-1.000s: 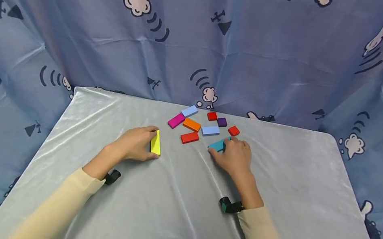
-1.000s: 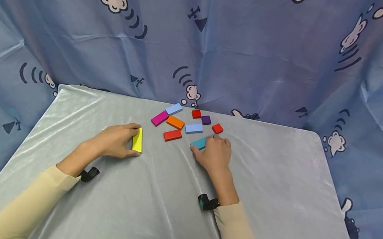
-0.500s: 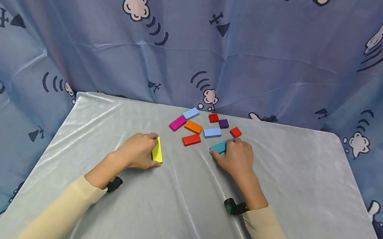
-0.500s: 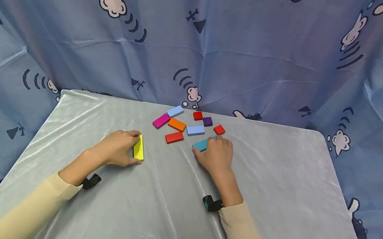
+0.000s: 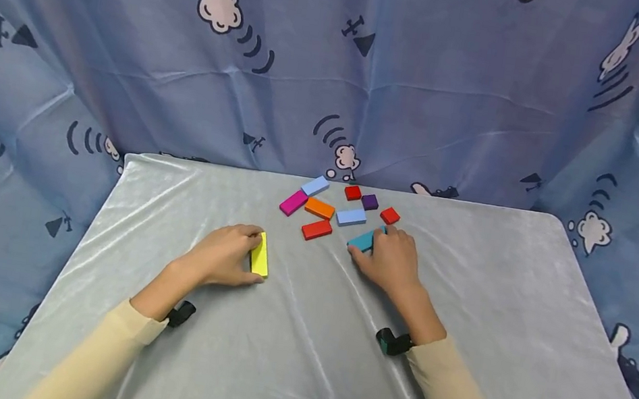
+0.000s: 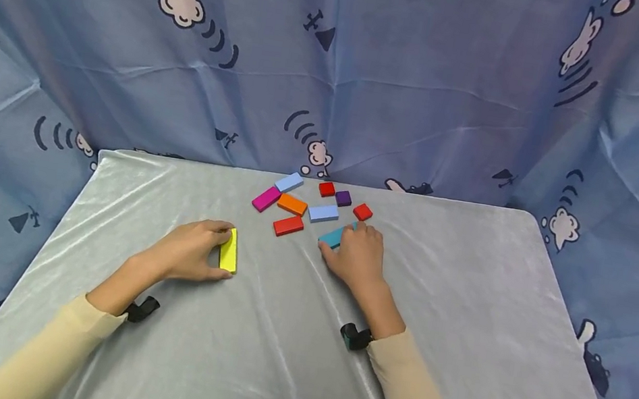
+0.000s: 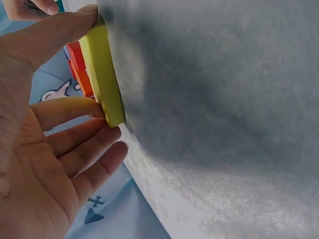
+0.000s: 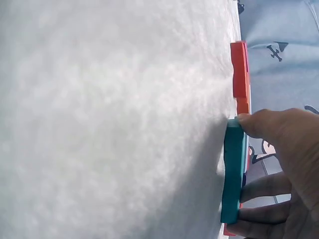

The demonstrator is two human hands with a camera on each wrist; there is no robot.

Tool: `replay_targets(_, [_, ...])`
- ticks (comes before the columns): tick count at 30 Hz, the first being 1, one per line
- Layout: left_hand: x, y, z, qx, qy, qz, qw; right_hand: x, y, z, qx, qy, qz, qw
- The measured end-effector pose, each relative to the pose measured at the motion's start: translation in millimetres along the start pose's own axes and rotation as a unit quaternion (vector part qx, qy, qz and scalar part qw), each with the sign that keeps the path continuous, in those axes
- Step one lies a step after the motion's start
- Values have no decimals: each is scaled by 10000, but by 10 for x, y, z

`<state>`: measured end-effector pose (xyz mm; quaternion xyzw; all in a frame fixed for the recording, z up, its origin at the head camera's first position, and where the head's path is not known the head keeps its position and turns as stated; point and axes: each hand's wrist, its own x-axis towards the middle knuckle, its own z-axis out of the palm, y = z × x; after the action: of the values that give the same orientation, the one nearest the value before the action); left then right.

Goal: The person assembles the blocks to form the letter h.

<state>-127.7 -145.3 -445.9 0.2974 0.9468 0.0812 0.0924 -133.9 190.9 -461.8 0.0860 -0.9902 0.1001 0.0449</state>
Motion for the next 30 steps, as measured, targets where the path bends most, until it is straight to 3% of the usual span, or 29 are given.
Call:
replay_targets(9, [-51,17,27,-330,90,122,9993,-14,-6,-40,-104,29,-68,9999])
replay_targets(17, [-206,131,67,-307,304,324,9985,-1,19,-30,-109,-87,-20,9999])
replay_targets(25, [-413,229,-2,-108,452,507,9976,64,36,-9,393,-105,205,9990])
replay_targets(30, [-519,311,67,-121,494,793,9956,-7,25,-13,707,-123,248,9971])
